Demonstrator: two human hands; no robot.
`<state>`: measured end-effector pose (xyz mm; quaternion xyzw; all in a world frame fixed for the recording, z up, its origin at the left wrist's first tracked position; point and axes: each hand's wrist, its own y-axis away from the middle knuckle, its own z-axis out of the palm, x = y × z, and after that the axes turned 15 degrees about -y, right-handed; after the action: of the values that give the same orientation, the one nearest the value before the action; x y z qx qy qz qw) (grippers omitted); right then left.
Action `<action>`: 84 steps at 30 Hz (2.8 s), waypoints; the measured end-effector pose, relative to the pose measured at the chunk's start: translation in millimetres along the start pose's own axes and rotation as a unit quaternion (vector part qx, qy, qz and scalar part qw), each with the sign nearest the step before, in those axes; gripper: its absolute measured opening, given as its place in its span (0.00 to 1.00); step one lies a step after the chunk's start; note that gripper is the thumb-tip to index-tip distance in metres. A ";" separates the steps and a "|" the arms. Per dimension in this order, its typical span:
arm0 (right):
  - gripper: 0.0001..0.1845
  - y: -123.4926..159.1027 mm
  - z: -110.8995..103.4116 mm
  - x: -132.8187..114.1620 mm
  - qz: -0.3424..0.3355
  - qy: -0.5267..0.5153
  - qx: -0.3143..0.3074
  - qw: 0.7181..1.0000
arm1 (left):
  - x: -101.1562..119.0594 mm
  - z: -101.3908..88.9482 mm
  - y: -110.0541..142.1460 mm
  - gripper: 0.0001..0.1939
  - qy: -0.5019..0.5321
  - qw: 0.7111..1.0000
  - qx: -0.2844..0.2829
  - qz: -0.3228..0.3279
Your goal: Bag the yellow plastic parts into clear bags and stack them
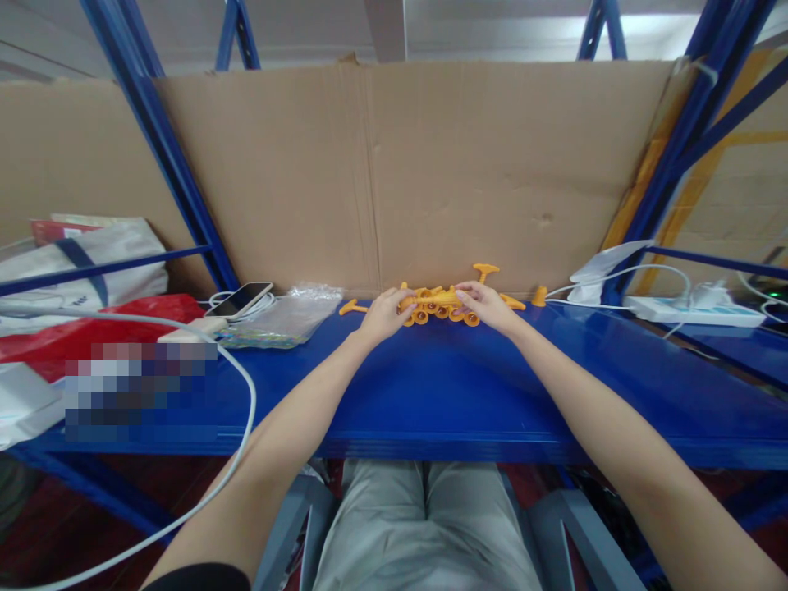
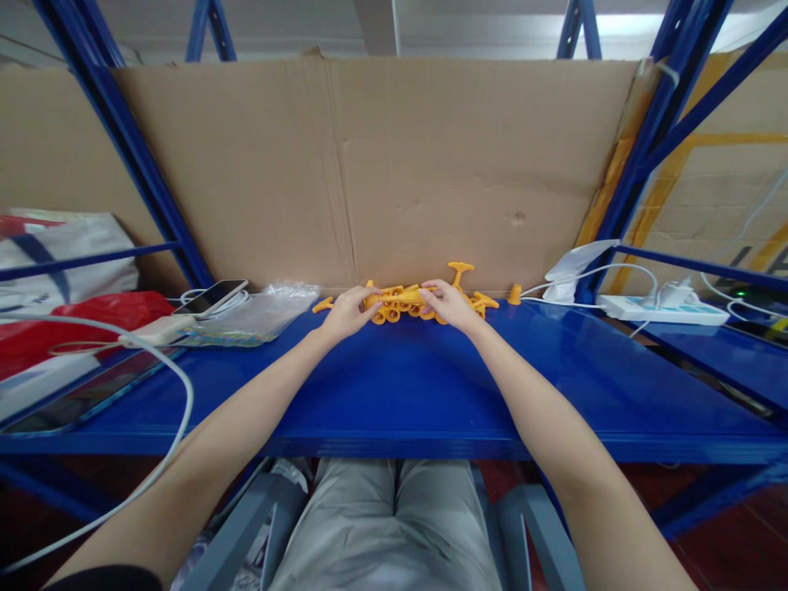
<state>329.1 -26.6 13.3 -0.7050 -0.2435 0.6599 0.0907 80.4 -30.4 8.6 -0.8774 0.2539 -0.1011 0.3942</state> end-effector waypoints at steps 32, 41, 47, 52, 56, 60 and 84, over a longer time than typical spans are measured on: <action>0.26 10.0 -1.1 -15.0 0.034 -0.041 -0.057 0.997 | 8.6 1.9 1.9 0.09 -0.015 0.997 0.053 -0.053; 0.18 11.9 1.1 -22.1 0.039 -0.053 -0.044 0.997 | 13.9 0.8 3.3 0.09 -0.020 0.997 0.060 -0.052; 0.21 13.2 4.4 -24.4 0.033 -0.050 -0.042 0.997 | 14.0 2.2 3.8 0.09 -0.028 0.996 0.067 -0.048; 0.19 8.5 1.7 -16.6 0.051 -0.037 -0.037 0.997 | 12.9 2.9 1.7 0.08 -0.018 0.997 0.060 -0.051; 0.19 6.3 -1.0 -8.9 0.023 -0.025 -0.026 0.999 | 12.1 1.4 -0.9 0.07 -0.009 0.998 0.049 -0.049; 0.23 7.0 -1.2 -5.3 -0.023 -0.030 -0.045 0.998 | 12.5 -0.7 -1.8 0.07 -0.005 0.998 0.038 -0.051; 0.28 10.4 13.4 -24.2 0.105 -0.138 0.022 0.985 | 22.7 -11.0 0.1 0.10 -0.056 0.995 0.070 -0.031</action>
<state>318.1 -49.4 28.6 -0.6266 -0.1635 0.7620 0.0022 95.5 -49.5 15.3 -0.8594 0.1965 -0.0815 0.4650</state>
